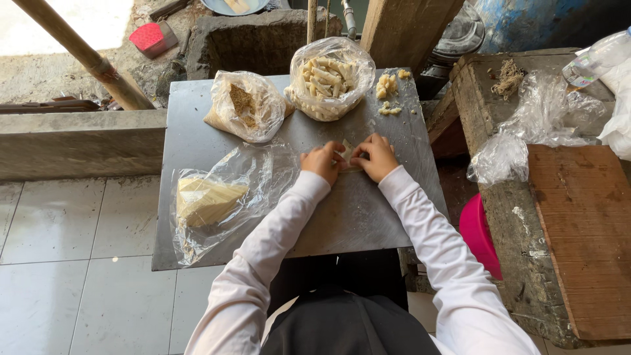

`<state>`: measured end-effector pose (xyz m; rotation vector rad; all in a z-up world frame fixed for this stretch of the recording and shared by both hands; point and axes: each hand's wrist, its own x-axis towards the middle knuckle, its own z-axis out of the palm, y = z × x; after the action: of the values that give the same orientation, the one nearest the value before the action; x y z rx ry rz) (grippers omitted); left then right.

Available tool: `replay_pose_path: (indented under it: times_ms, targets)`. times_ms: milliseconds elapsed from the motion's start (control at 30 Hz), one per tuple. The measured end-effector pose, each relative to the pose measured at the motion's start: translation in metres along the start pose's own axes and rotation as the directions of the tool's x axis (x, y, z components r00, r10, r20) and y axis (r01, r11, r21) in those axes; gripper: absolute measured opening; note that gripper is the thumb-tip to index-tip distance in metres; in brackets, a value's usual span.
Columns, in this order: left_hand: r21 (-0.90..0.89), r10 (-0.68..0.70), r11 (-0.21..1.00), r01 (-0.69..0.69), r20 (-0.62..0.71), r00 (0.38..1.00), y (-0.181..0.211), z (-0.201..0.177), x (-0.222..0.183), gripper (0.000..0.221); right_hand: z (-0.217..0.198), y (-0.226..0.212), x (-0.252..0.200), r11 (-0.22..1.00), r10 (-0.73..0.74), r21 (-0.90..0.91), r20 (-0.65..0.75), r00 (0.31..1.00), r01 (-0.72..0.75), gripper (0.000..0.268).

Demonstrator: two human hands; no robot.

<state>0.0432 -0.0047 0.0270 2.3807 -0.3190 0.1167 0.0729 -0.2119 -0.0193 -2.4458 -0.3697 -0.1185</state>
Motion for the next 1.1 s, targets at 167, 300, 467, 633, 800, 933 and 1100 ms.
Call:
replay_pose_path:
  times_ms: [167,300,467,633,800,933,1100]
  targets:
    - [0.172,0.215,0.964,-0.201,-0.069,0.974,-0.005,0.011,-0.011,0.031,-0.011,-0.002,-0.012,0.976,-0.218,-0.037,-0.042,0.975,0.216,0.023]
    - [-0.015,-0.139,0.99,0.139,0.013,0.99,-0.008,0.013,0.009,0.027,-0.007,-0.015,-0.001,0.998,0.011,-0.063,-0.039,0.999,-0.013,0.021]
    - [0.147,0.124,0.984,-0.098,-0.179,0.976,-0.015,0.024,0.005,0.03,-0.009,-0.024,0.004,0.996,0.046,-0.073,-0.096,0.994,-0.054,0.021]
    - [0.254,0.371,0.914,-0.317,-0.207,0.905,-0.029,0.033,-0.009,0.029,-0.012,-0.016,-0.007,0.972,-0.206,-0.145,-0.163,0.965,0.183,0.018]
    - [0.183,0.106,0.979,-0.084,-0.115,0.988,-0.008,0.026,-0.013,0.033,-0.001,-0.012,-0.014,0.964,-0.197,-0.218,-0.2,0.96,0.152,0.014]
    - [0.015,-0.124,0.992,0.126,-0.118,0.985,-0.003,0.027,-0.015,0.05,0.007,-0.016,-0.015,0.987,0.021,-0.153,-0.218,0.976,-0.055,0.017]
    - [0.103,-0.068,0.987,0.121,-0.416,0.907,-0.007,0.046,0.021,0.071,0.034,-0.022,0.022,0.946,0.043,-0.289,-0.346,0.937,-0.149,0.027]
